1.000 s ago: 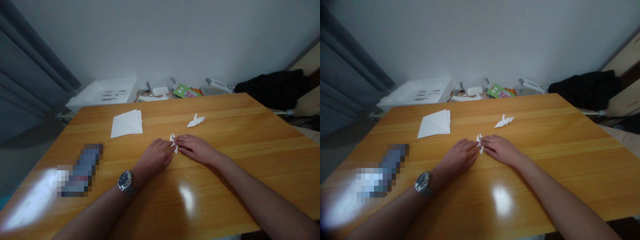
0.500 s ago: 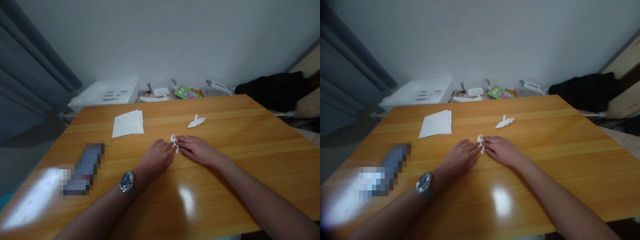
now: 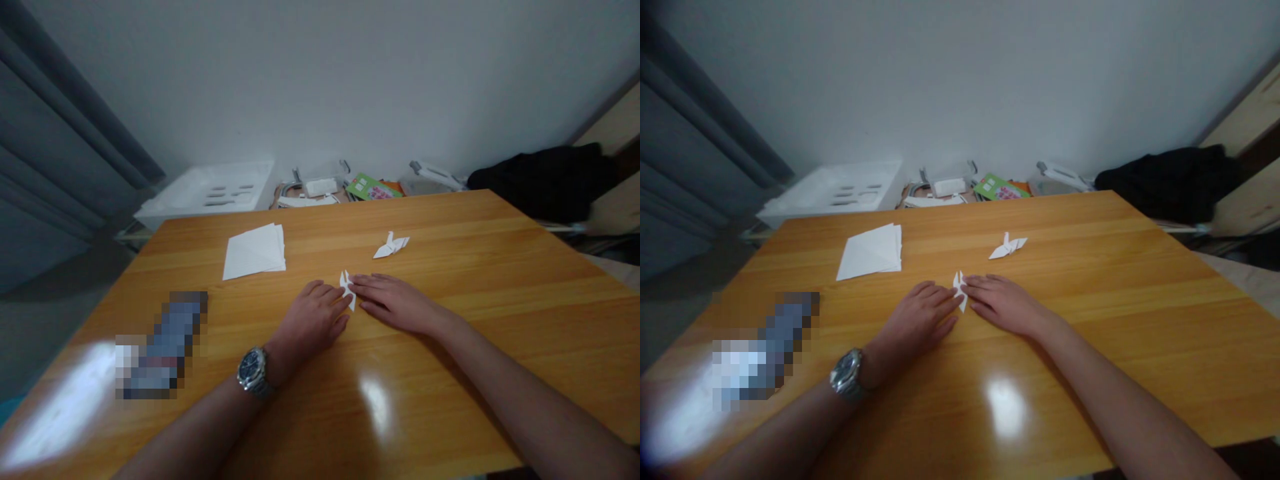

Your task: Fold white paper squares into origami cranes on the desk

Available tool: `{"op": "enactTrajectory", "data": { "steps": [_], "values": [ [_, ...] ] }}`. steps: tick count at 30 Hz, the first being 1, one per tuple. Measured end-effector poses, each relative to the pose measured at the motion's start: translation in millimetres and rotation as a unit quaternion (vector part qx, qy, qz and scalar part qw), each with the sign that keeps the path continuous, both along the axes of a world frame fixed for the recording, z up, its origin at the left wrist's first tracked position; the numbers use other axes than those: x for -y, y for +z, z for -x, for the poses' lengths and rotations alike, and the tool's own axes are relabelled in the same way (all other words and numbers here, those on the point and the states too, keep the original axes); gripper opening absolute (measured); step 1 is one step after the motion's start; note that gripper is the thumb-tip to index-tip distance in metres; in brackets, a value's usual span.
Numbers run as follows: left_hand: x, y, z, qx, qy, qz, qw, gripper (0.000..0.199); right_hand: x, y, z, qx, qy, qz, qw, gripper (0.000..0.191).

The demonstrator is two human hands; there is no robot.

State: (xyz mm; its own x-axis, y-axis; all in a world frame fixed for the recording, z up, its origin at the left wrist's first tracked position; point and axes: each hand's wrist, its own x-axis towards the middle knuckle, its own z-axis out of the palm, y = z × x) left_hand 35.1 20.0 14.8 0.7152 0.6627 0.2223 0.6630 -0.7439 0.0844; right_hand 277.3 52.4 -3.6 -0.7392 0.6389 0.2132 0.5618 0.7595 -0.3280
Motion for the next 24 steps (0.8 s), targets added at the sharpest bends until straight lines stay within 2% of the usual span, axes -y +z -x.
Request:
{"op": "enactTrajectory", "data": {
  "steps": [10,24],
  "values": [
    [0.4,-3.6,-0.6,-0.014,0.0,0.001,1.0,0.032,-1.2,-0.9,-2.6,-0.035,0.006,0.019,0.999,0.039],
    [-1.3,-5.0,0.2,0.049,-0.004,0.008,0.999,0.029,-2.6,-6.3,-1.0,-0.069,-0.016,0.002,0.998,0.034]
  ]
}}
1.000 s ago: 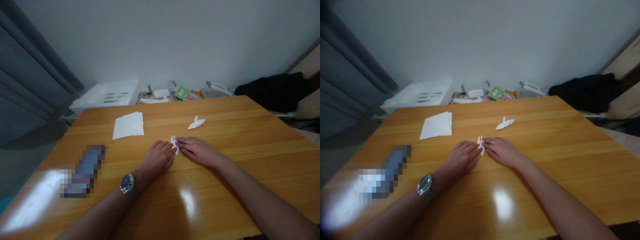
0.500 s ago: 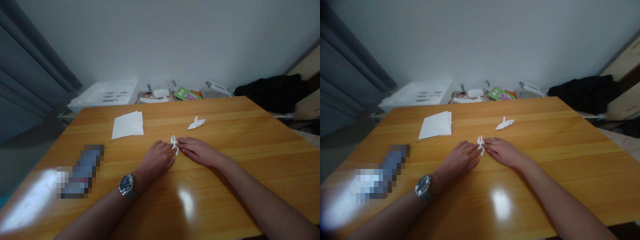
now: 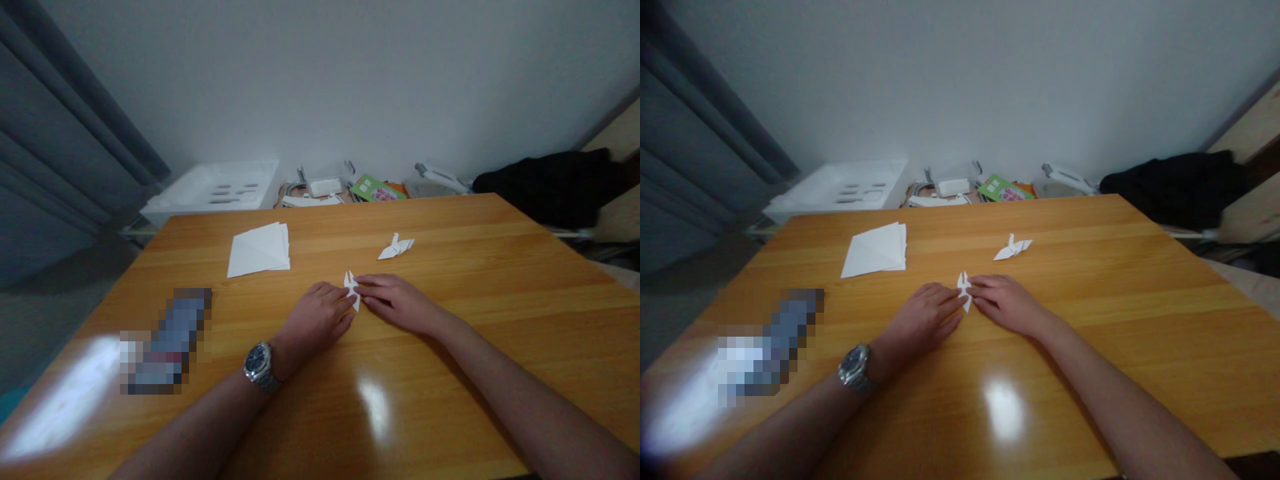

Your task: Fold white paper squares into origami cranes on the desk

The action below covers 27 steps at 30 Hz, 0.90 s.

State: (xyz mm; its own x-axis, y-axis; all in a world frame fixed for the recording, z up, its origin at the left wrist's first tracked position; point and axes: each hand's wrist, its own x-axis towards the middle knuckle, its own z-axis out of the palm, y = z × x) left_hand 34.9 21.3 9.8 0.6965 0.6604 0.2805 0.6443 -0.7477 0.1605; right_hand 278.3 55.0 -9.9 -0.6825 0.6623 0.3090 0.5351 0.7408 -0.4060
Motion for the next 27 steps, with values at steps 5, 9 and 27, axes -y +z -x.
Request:
{"op": "enactTrajectory", "data": {
  "steps": [5,9,27],
  "values": [
    [-3.9,-7.7,2.8,0.05,0.008,0.009,0.999,0.029,-1.3,-7.2,2.0,-0.048,-0.024,0.024,0.998,0.029],
    [-5.8,-10.3,3.4,0.074,-0.007,0.019,0.997,0.024,0.0,-6.7,7.8,-0.089,-0.063,0.053,0.993,0.019],
    [-10.2,-17.3,5.3,0.151,0.099,0.038,0.983,0.025,0.7,-13.6,12.4,-0.103,-0.122,0.055,0.986,0.031]
  ]
}}
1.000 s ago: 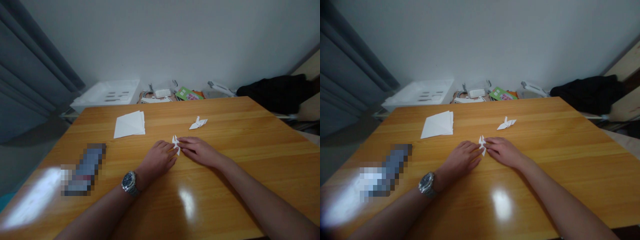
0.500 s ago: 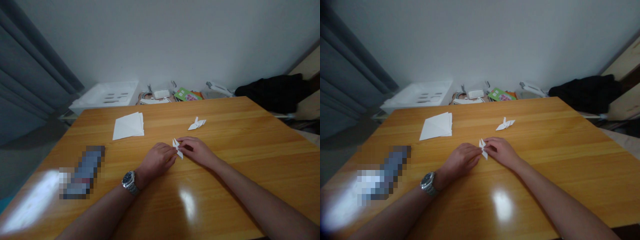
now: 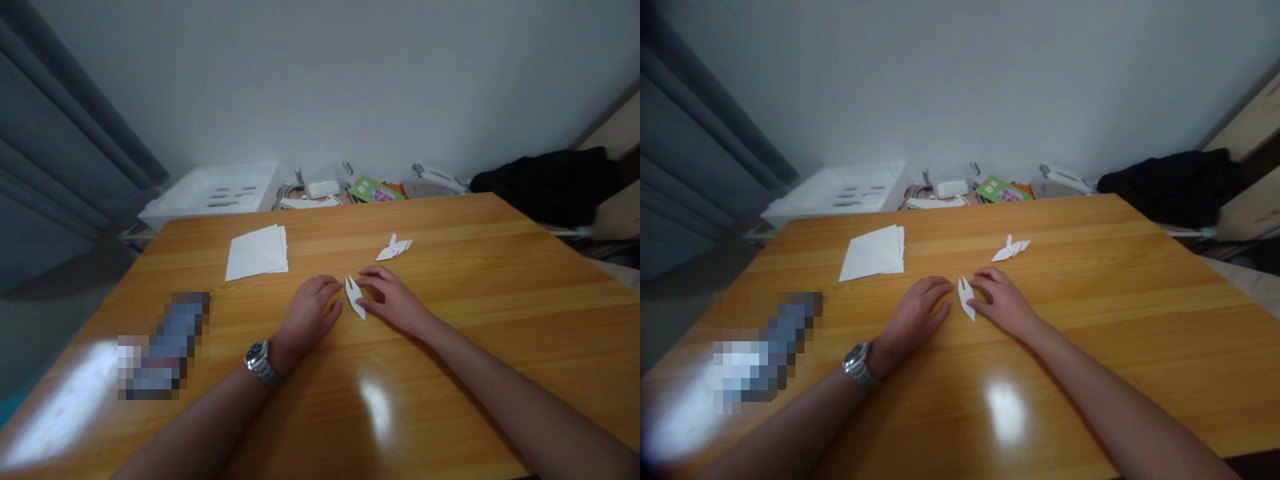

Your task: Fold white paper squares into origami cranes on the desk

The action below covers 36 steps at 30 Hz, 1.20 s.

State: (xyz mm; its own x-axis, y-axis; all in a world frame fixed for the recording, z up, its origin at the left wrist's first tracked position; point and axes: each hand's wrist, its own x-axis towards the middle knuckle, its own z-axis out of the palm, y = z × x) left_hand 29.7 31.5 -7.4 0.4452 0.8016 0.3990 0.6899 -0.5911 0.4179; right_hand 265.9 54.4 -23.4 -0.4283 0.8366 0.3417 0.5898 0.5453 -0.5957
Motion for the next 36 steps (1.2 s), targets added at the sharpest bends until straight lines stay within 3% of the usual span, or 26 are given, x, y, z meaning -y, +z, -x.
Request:
{"op": "enactTrajectory", "data": {
  "steps": [12,20,26,29,33,36],
  "values": [
    [-4.6,-5.1,2.9,0.056,0.001,0.021,0.998,0.018,4.7,9.6,5.1,-0.014,0.042,0.003,0.999,0.026],
    [-6.1,0.0,2.7,0.137,-0.024,0.071,0.988,0.011,10.3,19.6,8.1,-0.044,0.043,0.065,0.996,0.018],
    [-3.9,-1.1,-0.9,0.208,0.001,0.116,0.971,0.01,14.2,22.2,9.2,-0.093,0.06,0.1,0.989,0.017],
    [-3.2,-1.9,-3.1,0.243,0.01,0.15,0.958,0.011,17.5,21.4,12.5,-0.133,0.058,0.152,0.978,0.018],
    [-1.1,-1.1,-6.9,0.296,0.009,0.204,0.933,0.013,21.2,18.5,17.6,-0.204,0.069,0.257,0.942,0.025],
    [1.6,1.4,-9.5,0.313,0.007,0.232,0.921,0.015,22.0,17.2,19.5,-0.21,0.062,0.275,0.936,0.025]
  ]
}}
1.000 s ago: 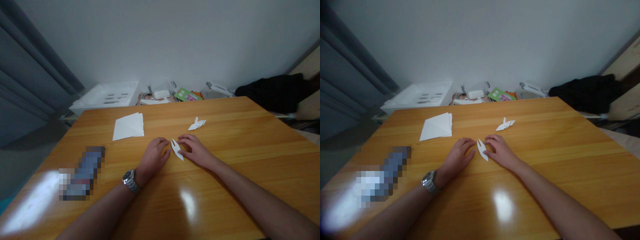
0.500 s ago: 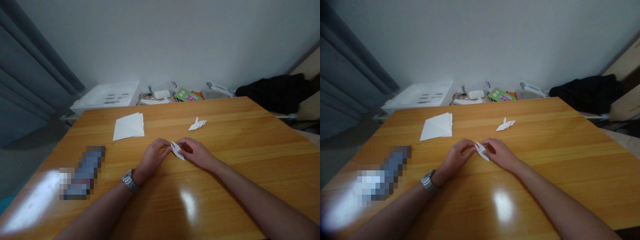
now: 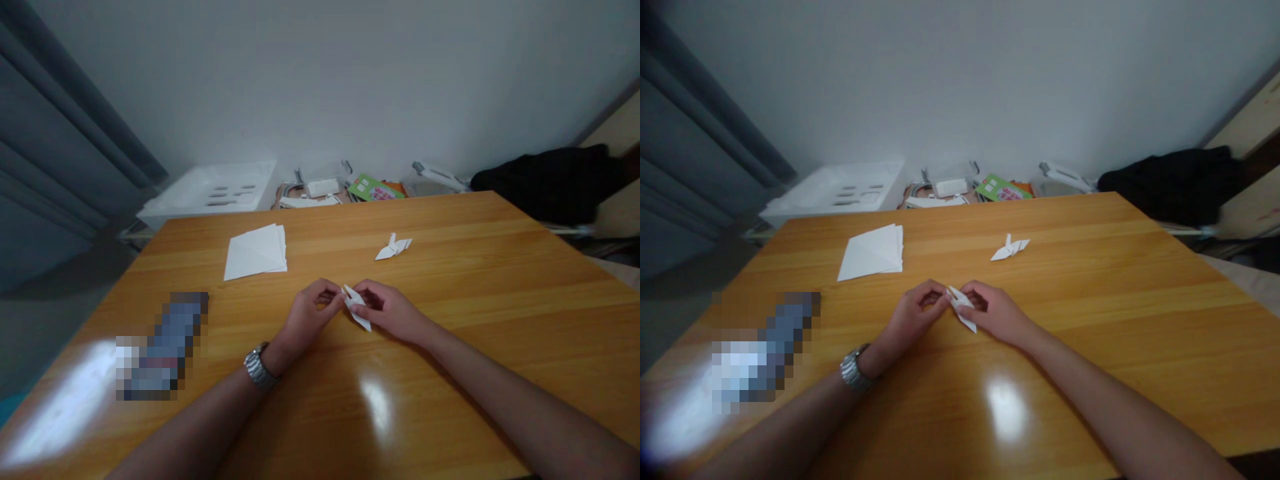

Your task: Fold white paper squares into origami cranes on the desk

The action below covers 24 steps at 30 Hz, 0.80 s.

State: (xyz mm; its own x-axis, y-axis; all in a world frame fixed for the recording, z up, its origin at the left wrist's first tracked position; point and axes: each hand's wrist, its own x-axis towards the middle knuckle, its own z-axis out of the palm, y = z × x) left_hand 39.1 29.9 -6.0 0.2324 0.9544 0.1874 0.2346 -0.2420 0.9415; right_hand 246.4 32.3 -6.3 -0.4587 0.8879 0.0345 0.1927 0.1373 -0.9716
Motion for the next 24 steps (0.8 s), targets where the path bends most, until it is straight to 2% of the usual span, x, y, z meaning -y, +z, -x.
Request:
{"op": "enactTrajectory", "data": {
  "steps": [9,15,24],
  "values": [
    [1.2,6.7,0.5,0.106,-0.032,0.03,0.993,0.021,1.8,7.3,0.6,-0.056,-0.003,0.063,0.996,0.033],
    [2.3,8.0,0.1,0.132,-0.04,0.043,0.989,0.022,3.3,8.2,0.4,-0.07,0.0,0.09,0.993,0.036],
    [2.6,6.9,-3.5,0.139,-0.039,0.073,0.987,0.026,3.6,8.6,2.0,-0.052,-0.006,0.059,0.997,0.032]
  ]
}}
